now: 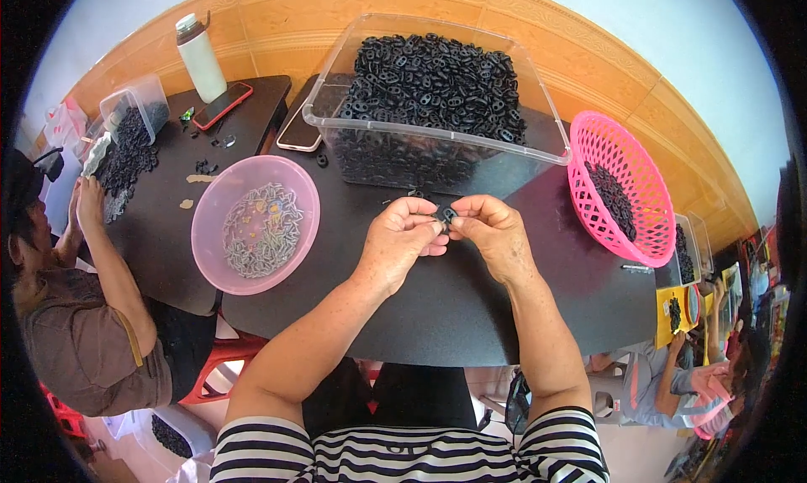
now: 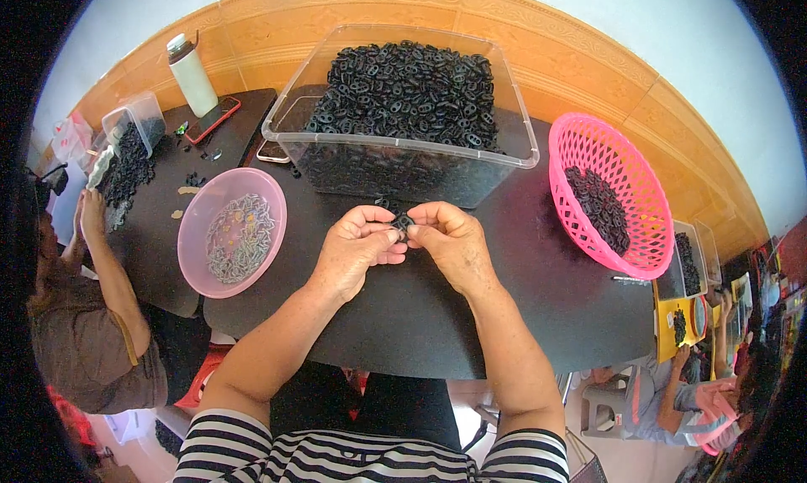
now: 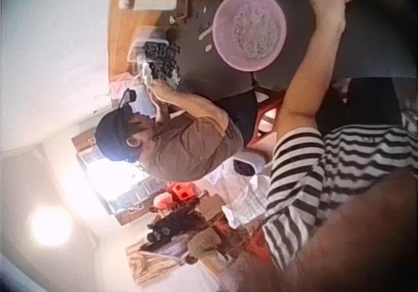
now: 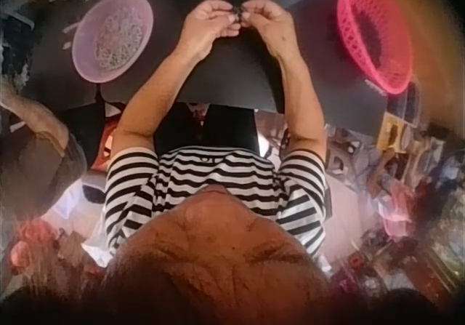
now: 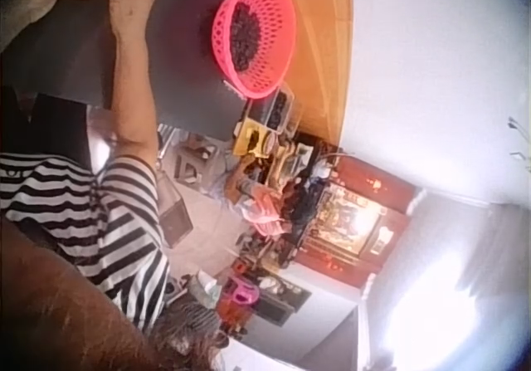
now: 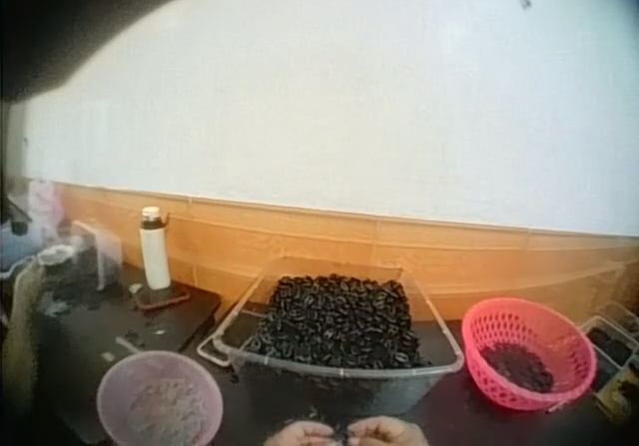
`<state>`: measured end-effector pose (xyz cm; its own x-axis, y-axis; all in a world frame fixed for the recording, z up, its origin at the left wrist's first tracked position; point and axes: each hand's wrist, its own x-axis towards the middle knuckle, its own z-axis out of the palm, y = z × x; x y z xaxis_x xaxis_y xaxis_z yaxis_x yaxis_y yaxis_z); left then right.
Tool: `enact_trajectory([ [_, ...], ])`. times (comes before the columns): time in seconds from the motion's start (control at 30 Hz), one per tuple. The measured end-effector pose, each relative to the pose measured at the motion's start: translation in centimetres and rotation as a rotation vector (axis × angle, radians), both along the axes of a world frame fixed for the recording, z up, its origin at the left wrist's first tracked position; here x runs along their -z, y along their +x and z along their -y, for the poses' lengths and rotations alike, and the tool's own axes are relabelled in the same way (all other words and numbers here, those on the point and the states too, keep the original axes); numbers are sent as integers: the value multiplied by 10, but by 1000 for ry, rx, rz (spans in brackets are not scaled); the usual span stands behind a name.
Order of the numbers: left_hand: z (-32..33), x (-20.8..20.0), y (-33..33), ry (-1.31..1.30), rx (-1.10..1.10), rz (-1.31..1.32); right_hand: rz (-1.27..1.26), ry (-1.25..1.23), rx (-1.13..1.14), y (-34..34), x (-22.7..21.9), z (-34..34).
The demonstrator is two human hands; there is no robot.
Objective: The person assembles cord locks by inserting small pins into plastic toggle pieces by hand.
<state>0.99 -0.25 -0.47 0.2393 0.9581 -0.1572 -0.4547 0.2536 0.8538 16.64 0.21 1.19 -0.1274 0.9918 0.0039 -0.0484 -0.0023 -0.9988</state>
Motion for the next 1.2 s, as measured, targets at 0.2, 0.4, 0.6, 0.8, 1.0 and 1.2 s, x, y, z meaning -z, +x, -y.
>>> enact_trajectory([
  [0.2, 0, 0, 1, 11, -4, -17, 16, 1, -24, -2, -1, 1],
  [0.4, 1, 0, 1, 31, -11, -26, 79, 7, -15, -1, -1, 2],
  [0.6, 2, 1, 2, 52, -15, -26, 105, -7, -12, -4, -3, 4],
  [0.8, 1, -1, 3, 26, -21, 3, 111, 5, -6, -3, -2, 4],
  [1.0, 2, 1, 2, 2, -19, 40, 160, 2, 6, -5, -4, 5],
  [1.2, 2, 3, 2, 2, -30, 56, 191, 33, 5, -4, 0, 4],
])
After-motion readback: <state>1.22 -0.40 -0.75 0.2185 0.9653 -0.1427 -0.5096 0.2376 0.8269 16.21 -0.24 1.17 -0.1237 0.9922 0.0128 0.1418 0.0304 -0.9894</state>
